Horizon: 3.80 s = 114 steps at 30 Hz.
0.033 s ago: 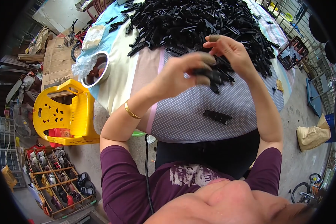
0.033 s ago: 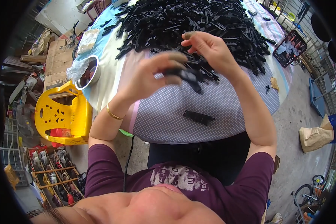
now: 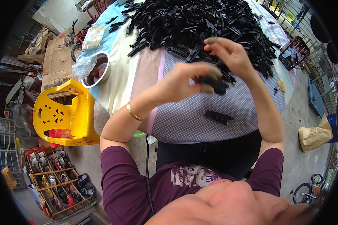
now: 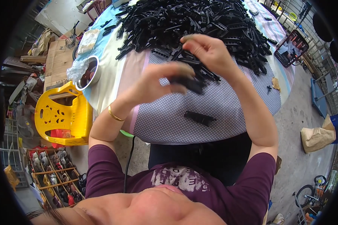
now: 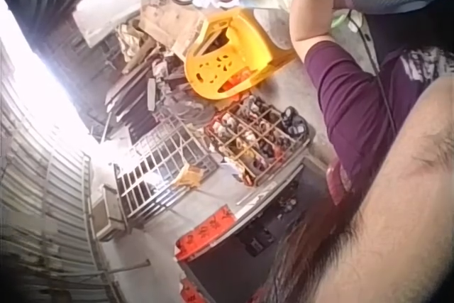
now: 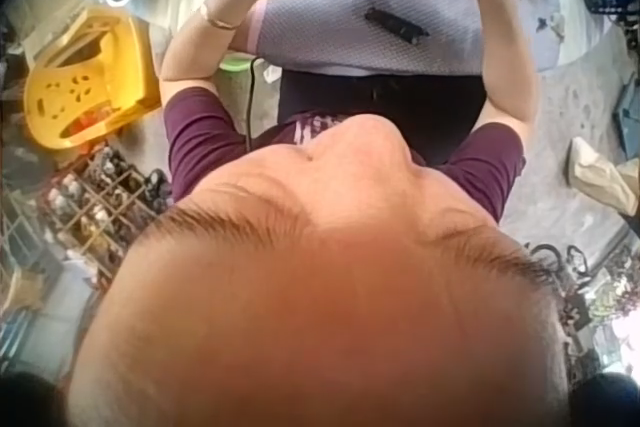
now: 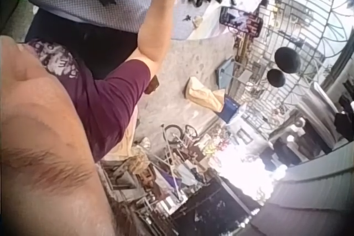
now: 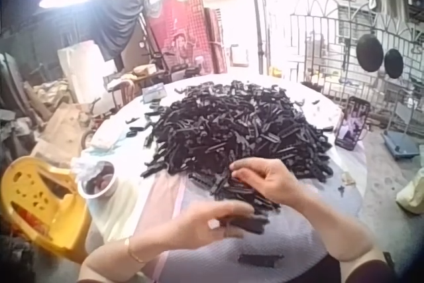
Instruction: Assembling black plastic components by hand at a table.
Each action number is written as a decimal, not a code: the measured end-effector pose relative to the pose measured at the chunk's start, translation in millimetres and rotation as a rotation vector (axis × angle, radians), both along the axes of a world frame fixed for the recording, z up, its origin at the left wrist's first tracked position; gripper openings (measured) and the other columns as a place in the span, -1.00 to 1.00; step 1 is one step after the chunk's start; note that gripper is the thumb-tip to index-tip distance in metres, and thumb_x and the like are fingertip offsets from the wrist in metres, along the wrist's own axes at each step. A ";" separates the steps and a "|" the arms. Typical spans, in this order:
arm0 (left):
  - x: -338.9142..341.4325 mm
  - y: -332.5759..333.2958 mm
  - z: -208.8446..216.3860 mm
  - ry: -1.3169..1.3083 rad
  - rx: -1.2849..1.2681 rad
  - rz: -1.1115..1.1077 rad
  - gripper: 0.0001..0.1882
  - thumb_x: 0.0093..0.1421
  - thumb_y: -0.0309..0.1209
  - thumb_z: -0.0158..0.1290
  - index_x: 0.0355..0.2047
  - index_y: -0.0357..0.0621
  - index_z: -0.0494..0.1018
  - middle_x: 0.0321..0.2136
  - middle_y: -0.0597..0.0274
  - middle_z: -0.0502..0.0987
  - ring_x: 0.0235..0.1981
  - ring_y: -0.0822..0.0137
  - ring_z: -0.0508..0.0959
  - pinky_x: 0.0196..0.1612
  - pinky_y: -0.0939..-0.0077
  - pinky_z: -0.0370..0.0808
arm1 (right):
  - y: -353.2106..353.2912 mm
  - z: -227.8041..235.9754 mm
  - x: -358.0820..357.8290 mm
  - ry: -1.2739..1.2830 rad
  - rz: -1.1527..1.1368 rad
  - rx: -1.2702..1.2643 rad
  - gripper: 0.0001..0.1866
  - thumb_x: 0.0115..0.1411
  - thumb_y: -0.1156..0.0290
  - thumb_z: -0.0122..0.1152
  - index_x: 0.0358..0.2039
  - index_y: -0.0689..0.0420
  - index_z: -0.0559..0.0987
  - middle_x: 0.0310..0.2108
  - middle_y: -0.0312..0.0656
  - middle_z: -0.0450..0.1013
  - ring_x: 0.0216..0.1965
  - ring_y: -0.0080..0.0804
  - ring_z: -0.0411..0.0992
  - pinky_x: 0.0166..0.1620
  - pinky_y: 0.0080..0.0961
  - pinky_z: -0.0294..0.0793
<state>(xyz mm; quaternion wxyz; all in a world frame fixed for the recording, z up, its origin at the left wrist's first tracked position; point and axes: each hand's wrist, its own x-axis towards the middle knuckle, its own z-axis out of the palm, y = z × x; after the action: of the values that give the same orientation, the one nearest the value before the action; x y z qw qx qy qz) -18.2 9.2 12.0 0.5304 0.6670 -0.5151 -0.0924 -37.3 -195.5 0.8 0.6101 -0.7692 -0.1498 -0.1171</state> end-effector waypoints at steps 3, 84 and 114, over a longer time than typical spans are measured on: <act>-15.0 -7.1 -13.0 -0.310 0.242 -0.258 -0.62 -0.12 -0.48 0.25 -0.21 -0.09 0.51 -0.43 0.13 0.50 -0.35 0.20 0.50 -0.28 0.42 0.46 | 21.4 -8.5 0.2 -0.384 -0.133 -0.654 -0.77 0.01 0.27 0.26 -0.30 0.04 0.62 -0.54 -0.29 0.44 -0.46 -0.40 0.35 -0.33 -0.46 0.35; 16.3 -23.5 -41.2 -0.724 0.247 0.176 -0.52 -0.04 -0.51 0.07 -0.02 -0.04 0.39 -0.15 0.18 0.34 -0.15 0.16 0.33 -0.03 0.36 0.36 | -97.4 -6.0 113.7 -0.399 -0.538 -1.089 -0.47 0.10 0.13 0.13 0.09 -0.03 0.36 -0.06 -0.15 0.43 -0.02 -0.15 0.35 0.09 -0.35 0.26; 3.4 -27.5 -41.5 -0.657 0.069 0.150 -0.72 -0.03 -0.53 0.05 -0.24 -0.14 0.36 -0.29 0.21 0.44 -0.25 0.21 0.46 -0.19 0.35 0.35 | -29.6 31.0 25.7 0.104 -0.144 0.090 -0.64 0.29 0.22 -0.06 0.03 0.11 0.41 -0.42 -0.27 0.48 -0.61 -0.77 0.21 -0.53 -0.86 0.22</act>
<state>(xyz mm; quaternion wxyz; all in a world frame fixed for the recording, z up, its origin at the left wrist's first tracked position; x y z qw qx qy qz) -14.7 -18.3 -29.5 0.3182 0.7147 -0.6047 0.1492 -11.6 -225.1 31.8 0.6410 -0.7548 -0.0569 -0.1271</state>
